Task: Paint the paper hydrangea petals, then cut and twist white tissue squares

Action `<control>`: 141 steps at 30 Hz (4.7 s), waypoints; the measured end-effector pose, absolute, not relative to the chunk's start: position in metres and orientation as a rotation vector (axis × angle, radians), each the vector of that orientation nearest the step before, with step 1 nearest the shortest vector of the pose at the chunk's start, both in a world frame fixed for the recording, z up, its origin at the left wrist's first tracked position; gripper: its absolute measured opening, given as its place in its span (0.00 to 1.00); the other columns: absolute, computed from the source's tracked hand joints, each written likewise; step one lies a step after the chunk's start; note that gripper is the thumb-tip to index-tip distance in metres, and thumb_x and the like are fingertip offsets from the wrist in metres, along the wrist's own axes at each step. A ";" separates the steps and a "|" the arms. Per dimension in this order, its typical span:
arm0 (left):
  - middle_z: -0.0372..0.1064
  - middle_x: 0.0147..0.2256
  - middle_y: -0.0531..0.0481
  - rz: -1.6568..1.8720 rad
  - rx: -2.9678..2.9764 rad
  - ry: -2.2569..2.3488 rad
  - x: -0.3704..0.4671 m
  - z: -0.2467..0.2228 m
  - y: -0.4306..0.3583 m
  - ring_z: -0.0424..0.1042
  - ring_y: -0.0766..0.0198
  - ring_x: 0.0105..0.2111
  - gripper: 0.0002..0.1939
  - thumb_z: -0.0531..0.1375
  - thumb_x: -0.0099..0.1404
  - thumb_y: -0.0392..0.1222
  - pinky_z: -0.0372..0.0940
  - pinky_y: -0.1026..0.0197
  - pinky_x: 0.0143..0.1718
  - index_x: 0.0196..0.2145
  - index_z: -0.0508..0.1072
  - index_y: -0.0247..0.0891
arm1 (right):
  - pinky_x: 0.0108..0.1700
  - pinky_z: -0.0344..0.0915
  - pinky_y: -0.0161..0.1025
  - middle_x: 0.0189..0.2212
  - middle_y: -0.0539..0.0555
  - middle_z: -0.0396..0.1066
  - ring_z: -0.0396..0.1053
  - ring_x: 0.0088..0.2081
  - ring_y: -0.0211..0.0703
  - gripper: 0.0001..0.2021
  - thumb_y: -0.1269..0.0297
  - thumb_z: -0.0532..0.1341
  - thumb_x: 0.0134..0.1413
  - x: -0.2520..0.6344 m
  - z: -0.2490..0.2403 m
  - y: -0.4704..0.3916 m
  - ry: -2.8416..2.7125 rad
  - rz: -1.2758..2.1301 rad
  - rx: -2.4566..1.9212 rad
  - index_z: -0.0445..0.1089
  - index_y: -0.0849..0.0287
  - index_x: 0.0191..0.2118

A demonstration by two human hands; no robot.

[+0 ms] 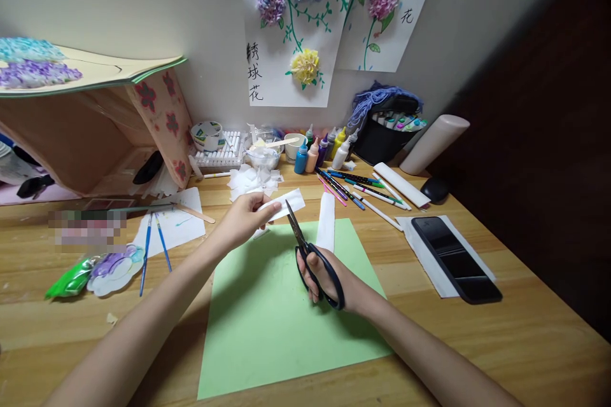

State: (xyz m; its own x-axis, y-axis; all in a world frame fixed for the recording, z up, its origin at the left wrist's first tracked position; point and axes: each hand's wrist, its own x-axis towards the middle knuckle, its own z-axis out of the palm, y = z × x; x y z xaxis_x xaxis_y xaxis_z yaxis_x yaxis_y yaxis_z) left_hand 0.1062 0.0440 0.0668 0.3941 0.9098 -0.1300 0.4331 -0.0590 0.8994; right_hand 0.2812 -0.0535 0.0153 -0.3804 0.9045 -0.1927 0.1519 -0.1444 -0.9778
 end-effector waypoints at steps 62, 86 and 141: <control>0.61 0.18 0.55 0.366 1.792 1.189 0.089 0.085 0.048 0.59 0.70 0.19 0.18 0.59 0.54 0.55 0.50 0.68 0.20 0.21 0.64 0.36 | 0.31 0.69 0.43 0.14 0.45 0.58 0.62 0.17 0.35 0.40 0.24 0.37 0.36 0.284 0.024 -0.040 -0.799 2.084 -0.983 0.60 0.59 0.29; 0.64 0.19 0.53 0.485 1.697 1.223 0.106 0.068 0.042 0.58 0.70 0.18 0.21 0.58 0.52 0.59 0.49 0.67 0.20 0.23 0.66 0.35 | 0.23 0.61 0.33 0.16 0.42 0.52 0.55 0.16 0.30 0.39 0.23 0.44 0.29 0.275 0.022 -0.052 -1.302 1.913 -1.117 0.56 0.59 0.29; 0.65 0.21 0.53 0.715 1.471 1.176 0.118 0.059 0.037 0.64 0.67 0.23 0.19 0.62 0.49 0.55 0.59 0.63 0.29 0.24 0.66 0.35 | 0.27 0.69 0.39 0.12 0.45 0.61 0.63 0.16 0.36 0.30 0.33 0.48 0.46 0.283 0.009 -0.031 -0.871 1.574 -1.155 0.61 0.60 0.29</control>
